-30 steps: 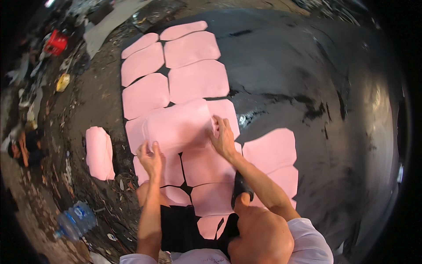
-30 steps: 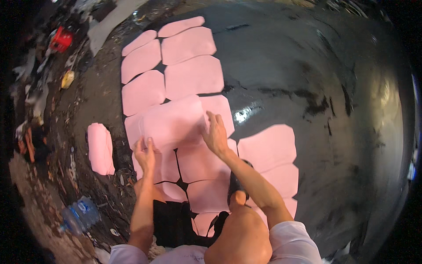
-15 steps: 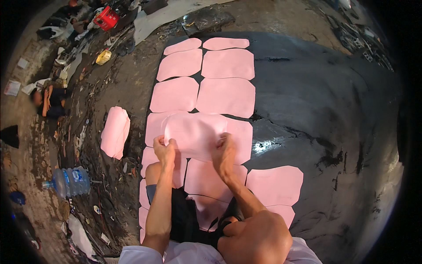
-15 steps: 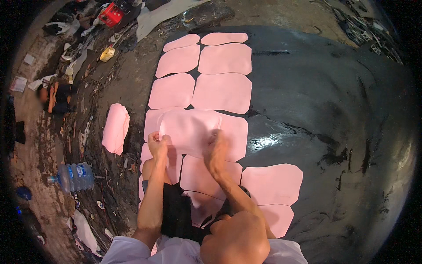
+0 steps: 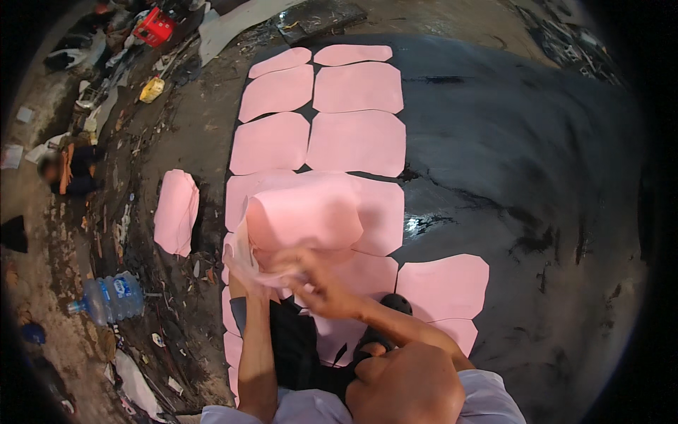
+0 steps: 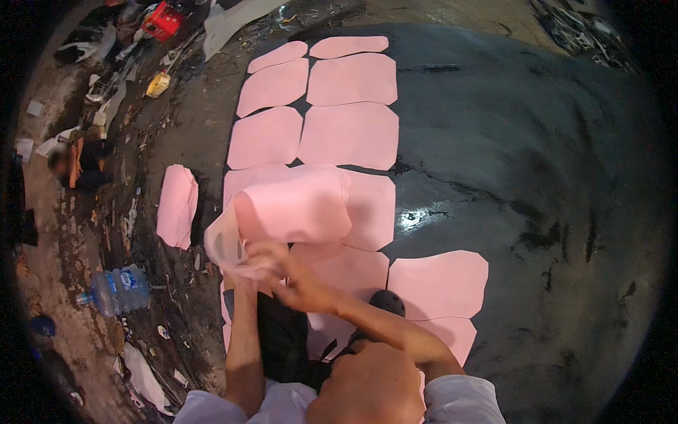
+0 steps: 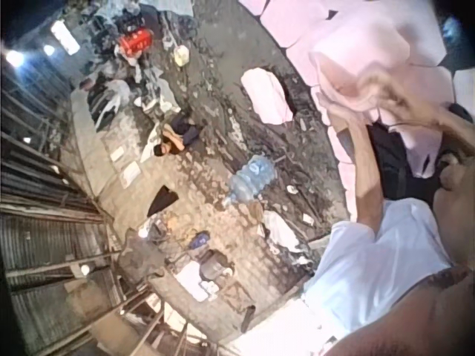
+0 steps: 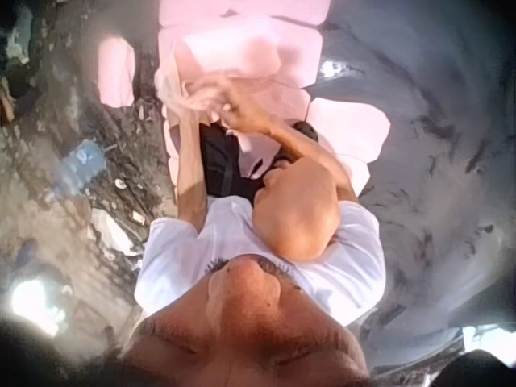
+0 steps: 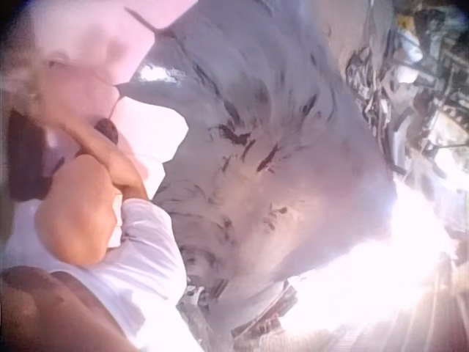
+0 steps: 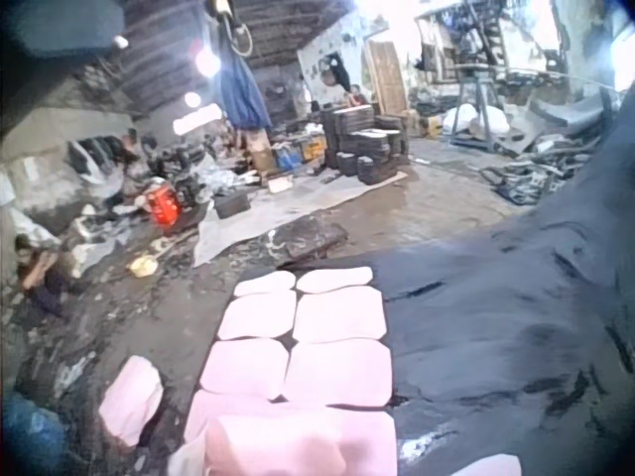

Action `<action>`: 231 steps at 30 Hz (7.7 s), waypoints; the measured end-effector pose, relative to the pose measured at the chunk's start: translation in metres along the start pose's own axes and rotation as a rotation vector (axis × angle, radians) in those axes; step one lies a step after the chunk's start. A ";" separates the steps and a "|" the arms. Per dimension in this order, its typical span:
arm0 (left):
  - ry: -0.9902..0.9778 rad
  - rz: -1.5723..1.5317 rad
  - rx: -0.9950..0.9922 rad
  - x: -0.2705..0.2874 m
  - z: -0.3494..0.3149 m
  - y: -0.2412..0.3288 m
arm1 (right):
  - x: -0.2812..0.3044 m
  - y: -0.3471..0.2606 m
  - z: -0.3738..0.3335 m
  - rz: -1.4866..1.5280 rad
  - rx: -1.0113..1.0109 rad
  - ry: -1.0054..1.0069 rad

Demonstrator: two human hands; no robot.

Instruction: The person sits on the floor and arranges pink paper-like sheets into a tessellated pattern on a dark surface. They repeatedly pick up sheets, place them adjacent to others, and press them down to flatten and align the layout.

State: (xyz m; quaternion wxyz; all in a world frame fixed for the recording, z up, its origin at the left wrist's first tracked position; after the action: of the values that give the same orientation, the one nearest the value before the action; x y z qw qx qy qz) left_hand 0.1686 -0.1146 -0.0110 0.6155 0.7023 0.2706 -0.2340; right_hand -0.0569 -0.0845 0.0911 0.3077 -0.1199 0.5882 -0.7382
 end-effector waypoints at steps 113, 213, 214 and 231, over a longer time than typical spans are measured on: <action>-1.131 1.887 -0.015 -0.250 -0.003 -0.309 | 0.282 -0.017 -0.322 -0.927 -0.522 1.522; -0.005 0.459 0.557 -0.084 0.079 -0.043 | 0.052 0.043 -0.021 -0.997 -0.287 0.092; -0.006 0.491 0.576 -0.096 0.076 -0.042 | 0.055 0.042 -0.015 -1.001 -0.271 0.156; -0.103 1.524 0.213 -0.105 0.066 -0.060 | 0.217 -0.057 -0.094 -0.164 0.073 0.970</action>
State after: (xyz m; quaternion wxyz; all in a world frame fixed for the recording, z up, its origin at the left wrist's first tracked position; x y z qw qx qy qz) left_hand 0.0506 -0.1839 0.0049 0.5473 0.7384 -0.3410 0.1974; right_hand -0.2952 -0.1324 0.0786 -0.0567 0.2026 0.6261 -0.7509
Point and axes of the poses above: each hand's wrist, its own z-axis towards the middle knuckle, its own x-axis out of the back of the hand, y = z × x, the point moved 9 cm from there along z, towards the middle knuckle, and after that the axes turned 13 degrees about -y, right-handed, at the moved point
